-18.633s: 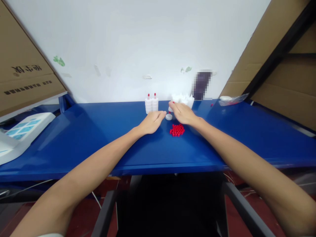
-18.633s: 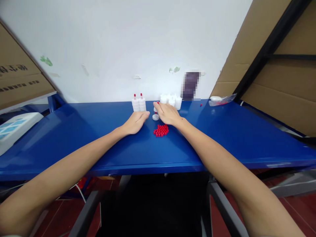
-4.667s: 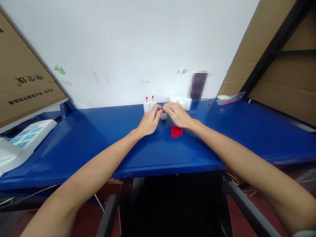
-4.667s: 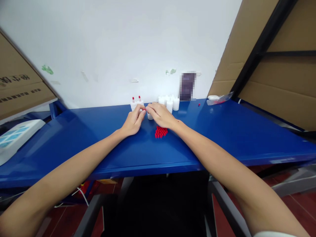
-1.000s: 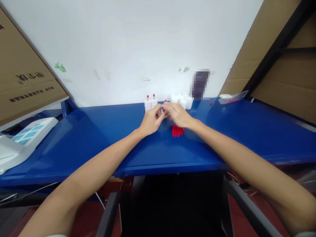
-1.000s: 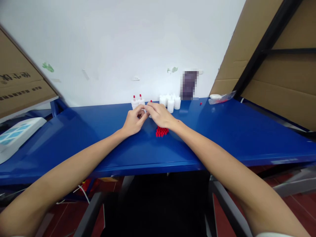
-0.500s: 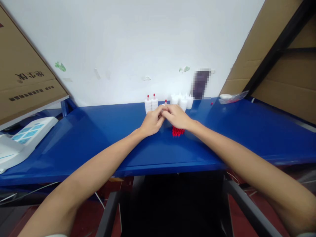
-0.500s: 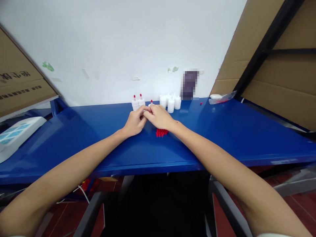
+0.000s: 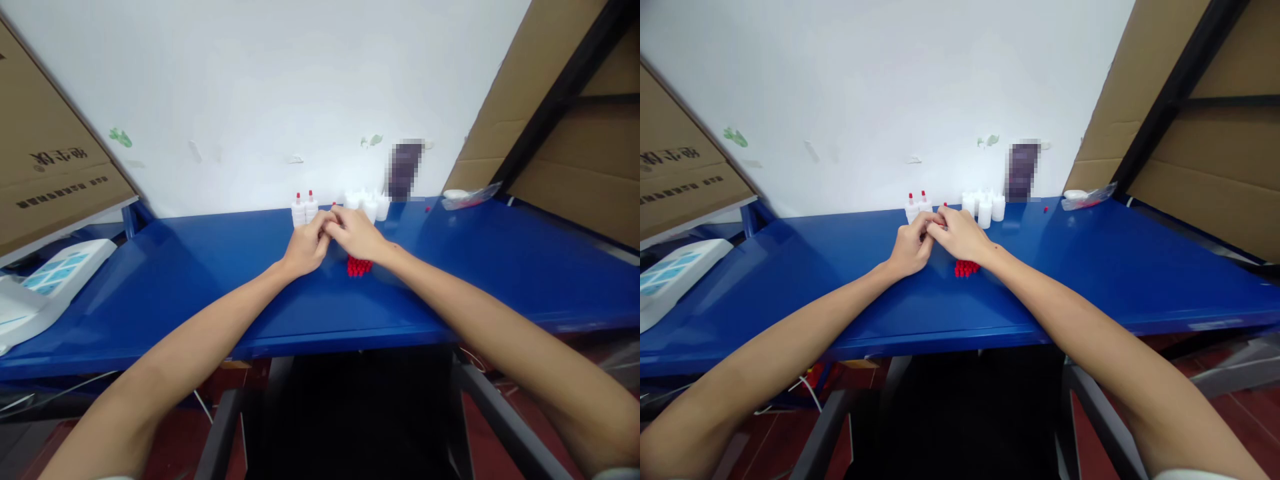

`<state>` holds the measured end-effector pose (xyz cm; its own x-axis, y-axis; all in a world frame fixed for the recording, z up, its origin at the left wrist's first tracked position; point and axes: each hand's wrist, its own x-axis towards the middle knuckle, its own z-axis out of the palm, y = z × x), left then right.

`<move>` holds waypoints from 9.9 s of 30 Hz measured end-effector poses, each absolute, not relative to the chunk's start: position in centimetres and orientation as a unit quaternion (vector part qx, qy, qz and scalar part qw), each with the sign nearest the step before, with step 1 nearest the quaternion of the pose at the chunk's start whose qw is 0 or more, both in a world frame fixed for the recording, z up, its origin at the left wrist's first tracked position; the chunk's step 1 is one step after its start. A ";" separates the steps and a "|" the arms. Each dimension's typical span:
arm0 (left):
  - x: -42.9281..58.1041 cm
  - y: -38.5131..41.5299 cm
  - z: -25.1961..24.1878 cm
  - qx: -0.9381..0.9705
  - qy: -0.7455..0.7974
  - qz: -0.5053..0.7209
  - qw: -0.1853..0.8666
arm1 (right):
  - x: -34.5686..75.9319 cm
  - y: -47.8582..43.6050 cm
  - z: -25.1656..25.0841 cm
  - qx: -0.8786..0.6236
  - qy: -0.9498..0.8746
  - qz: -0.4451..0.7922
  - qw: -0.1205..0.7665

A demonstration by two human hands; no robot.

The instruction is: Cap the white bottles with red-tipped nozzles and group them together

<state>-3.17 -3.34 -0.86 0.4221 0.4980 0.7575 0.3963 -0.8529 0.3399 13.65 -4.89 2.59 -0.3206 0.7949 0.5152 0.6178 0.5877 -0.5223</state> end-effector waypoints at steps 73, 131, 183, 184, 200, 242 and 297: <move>-3.5 -3.0 -0.8 0.853 0.230 0.467 0.048 | 14.3 -4.3 2.3 -0.349 -0.836 0.117 0.407; -3.2 -2.1 -0.2 0.730 0.304 0.588 0.171 | 13.8 -5.3 2.2 -0.310 -0.820 0.107 0.469; -3.4 -2.0 -1.3 0.925 0.269 0.258 0.076 | 16.4 -2.0 1.0 -0.422 -0.816 0.023 0.395; -3.4 -1.8 -1.4 0.923 0.269 0.265 0.076 | 16.4 -2.0 1.0 -0.422 -0.817 0.026 0.393; -3.7 -0.6 -1.9 0.924 0.277 0.252 0.076 | 17.3 -2.1 2.0 -0.462 -0.766 -0.010 0.448; -3.6 -1.0 -1.7 0.911 0.300 0.257 0.116 | 20.3 -0.9 2.6 -0.556 -0.737 -0.060 0.380; -2.8 -3.5 -0.5 0.955 0.193 0.209 0.079 | 17.6 -1.8 1.0 -0.447 -0.843 0.089 0.287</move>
